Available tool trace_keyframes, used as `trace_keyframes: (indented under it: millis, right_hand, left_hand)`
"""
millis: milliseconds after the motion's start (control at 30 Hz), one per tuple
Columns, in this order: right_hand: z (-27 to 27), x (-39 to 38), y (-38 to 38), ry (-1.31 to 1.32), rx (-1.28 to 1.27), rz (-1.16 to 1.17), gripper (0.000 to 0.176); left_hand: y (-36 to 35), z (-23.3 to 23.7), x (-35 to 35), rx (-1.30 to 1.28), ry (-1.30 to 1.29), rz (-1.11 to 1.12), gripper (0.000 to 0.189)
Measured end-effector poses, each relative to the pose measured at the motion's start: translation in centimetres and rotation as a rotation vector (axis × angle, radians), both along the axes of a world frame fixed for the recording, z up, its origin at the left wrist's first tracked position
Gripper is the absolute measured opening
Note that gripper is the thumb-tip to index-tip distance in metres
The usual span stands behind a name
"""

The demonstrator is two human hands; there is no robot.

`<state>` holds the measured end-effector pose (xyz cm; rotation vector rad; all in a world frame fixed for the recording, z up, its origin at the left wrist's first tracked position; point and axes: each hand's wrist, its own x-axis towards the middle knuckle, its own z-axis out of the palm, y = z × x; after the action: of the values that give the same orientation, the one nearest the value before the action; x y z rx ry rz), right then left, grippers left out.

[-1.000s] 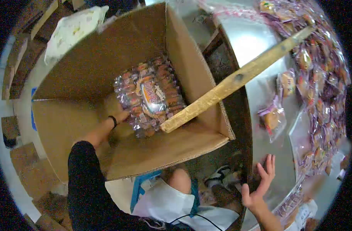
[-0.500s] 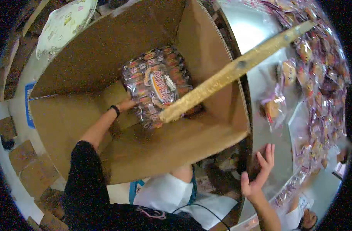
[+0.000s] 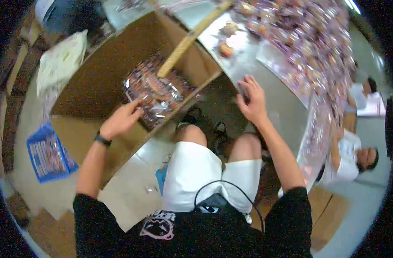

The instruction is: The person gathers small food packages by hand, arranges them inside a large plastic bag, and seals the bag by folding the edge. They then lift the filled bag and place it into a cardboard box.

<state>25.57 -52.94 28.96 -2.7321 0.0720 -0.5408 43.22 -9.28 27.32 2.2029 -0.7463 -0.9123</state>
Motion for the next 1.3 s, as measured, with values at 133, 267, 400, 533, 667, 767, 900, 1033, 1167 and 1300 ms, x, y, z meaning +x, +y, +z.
trace_keyframes:
  millis: [133,267,400,533,667,767,900,1033,1167,1300]
  right_hand:
    - [0.4,-1.0,0.1,-0.115,-0.198,-0.100,0.043]
    - [0.2,-1.7,0.3,-0.149,-0.210,-0.100,0.038]
    - [-0.1,-2.1,0.3,-0.198,-0.093,-0.091,0.031]
    - [-0.4,-2.7,-1.0,-0.228,0.074,-0.045,0.023]
    - [-0.6,-4.5,-2.5,-0.267,0.098,-0.064,0.023]
    - [1.2,-7.9,-4.9,-0.308,0.006,-0.150,0.021]
    - [0.7,-8.8,-12.4,-0.164,-0.110,-0.345,0.045]
    - [-0.3,-7.4,-19.7,-0.046,-0.303,-0.458,0.048]
    - [-2.8,-5.4,-21.7,-0.069,-0.355,-0.547,0.041]
    - [-0.8,-5.4,-20.9,0.079,-0.456,-0.591,0.028]
  left_hand:
    - [-2.2,4.7,-10.3,-0.065,-0.226,-0.063,0.078]
    - [-2.7,4.3,-13.6,0.072,-0.389,0.053,0.050]
    - [-1.7,2.2,-14.8,0.153,-0.669,0.048,0.036]
    - [-2.9,2.5,-15.0,0.100,-0.722,0.090,0.039]
    - [-5.3,3.0,-16.7,-0.152,-0.993,0.052,0.044]
    - [-8.2,2.9,-20.7,-0.344,-0.839,-0.099,0.048]
    - [-12.7,-2.0,-26.2,-0.115,-0.643,-0.073,0.053]
    - [-16.3,-3.3,-27.2,0.013,-0.649,-0.072,0.044]
    - [-17.8,-3.5,-26.8,-0.034,-0.668,-0.112,0.030]
    - [-18.7,-4.0,-27.4,-0.022,-0.692,-0.076,0.021]
